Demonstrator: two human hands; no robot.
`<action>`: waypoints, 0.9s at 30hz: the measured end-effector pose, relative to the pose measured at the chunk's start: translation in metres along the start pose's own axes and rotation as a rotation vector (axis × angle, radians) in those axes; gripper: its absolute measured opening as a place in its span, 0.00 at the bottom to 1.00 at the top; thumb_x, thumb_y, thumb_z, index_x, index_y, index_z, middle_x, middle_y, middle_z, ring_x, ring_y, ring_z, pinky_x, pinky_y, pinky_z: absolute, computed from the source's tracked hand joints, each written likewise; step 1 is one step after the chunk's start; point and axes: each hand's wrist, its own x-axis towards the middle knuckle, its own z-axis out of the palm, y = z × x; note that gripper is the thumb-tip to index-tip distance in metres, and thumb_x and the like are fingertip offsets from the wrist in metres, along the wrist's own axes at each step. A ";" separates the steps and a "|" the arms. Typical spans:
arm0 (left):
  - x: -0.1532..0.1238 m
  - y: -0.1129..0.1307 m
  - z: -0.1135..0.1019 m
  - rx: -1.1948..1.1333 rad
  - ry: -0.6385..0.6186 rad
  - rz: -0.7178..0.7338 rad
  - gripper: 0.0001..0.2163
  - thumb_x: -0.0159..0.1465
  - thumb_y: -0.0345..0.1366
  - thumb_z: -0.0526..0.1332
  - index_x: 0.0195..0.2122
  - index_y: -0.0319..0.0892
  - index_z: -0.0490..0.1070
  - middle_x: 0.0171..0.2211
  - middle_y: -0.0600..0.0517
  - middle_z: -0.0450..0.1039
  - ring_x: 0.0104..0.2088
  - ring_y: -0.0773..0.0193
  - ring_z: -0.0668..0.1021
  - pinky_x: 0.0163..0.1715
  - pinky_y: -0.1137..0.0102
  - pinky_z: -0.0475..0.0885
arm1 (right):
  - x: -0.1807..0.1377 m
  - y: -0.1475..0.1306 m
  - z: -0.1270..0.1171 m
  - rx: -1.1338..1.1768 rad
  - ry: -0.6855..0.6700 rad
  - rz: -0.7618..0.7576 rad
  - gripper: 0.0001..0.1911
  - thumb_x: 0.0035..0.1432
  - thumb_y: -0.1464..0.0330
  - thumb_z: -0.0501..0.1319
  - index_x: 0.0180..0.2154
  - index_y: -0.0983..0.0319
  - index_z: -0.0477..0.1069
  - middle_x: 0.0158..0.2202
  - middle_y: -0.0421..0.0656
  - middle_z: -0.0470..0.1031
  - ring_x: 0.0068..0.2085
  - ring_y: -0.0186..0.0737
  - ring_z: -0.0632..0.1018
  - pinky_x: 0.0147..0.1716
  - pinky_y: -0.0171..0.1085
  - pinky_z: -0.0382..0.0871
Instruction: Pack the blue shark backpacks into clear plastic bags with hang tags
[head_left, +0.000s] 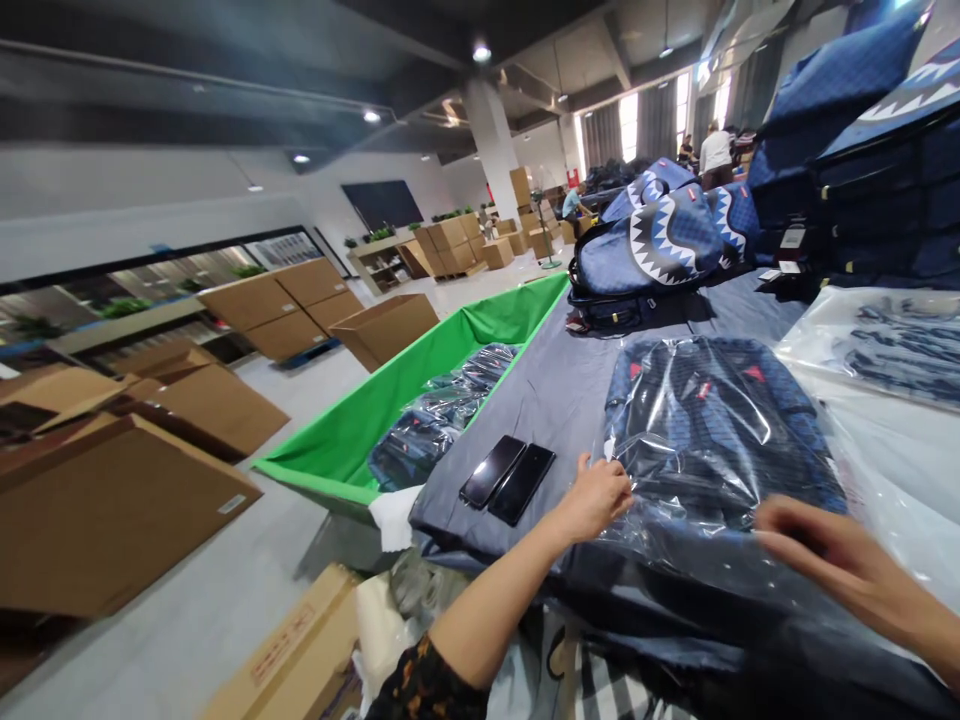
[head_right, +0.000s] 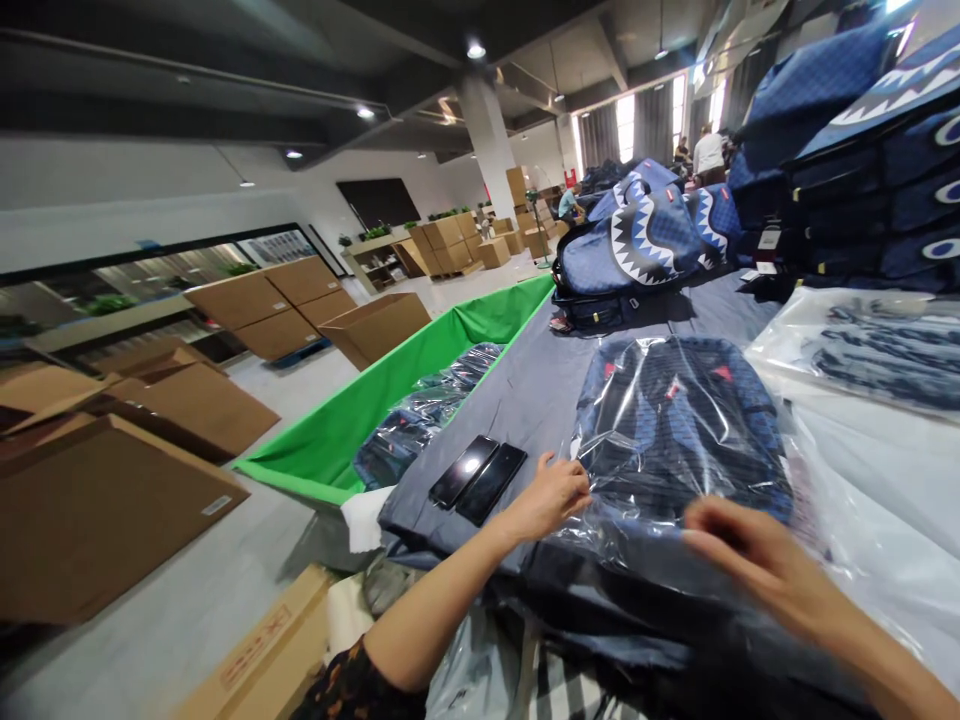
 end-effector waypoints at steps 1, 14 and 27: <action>0.000 0.000 0.000 0.004 -0.002 0.005 0.06 0.70 0.35 0.60 0.36 0.42 0.73 0.43 0.50 0.74 0.47 0.57 0.75 0.63 0.43 0.53 | 0.028 -0.007 0.006 0.080 -0.162 -0.030 0.27 0.68 0.44 0.46 0.30 0.58 0.65 0.28 0.41 0.69 0.30 0.39 0.70 0.29 0.36 0.65; -0.004 -0.004 0.004 0.010 0.008 0.020 0.08 0.72 0.37 0.58 0.40 0.42 0.74 0.44 0.49 0.74 0.48 0.56 0.74 0.63 0.46 0.55 | 0.125 0.000 0.024 -0.170 -0.333 -0.011 0.12 0.57 0.63 0.61 0.29 0.57 0.58 0.24 0.37 0.68 0.27 0.38 0.70 0.28 0.36 0.58; 0.004 -0.002 -0.015 -0.142 -0.103 -0.047 0.03 0.65 0.36 0.65 0.36 0.43 0.75 0.43 0.51 0.78 0.50 0.55 0.76 0.67 0.44 0.49 | 0.121 -0.028 0.064 -0.333 -0.393 -0.049 0.18 0.49 0.57 0.72 0.31 0.58 0.67 0.30 0.42 0.77 0.35 0.50 0.80 0.31 0.38 0.66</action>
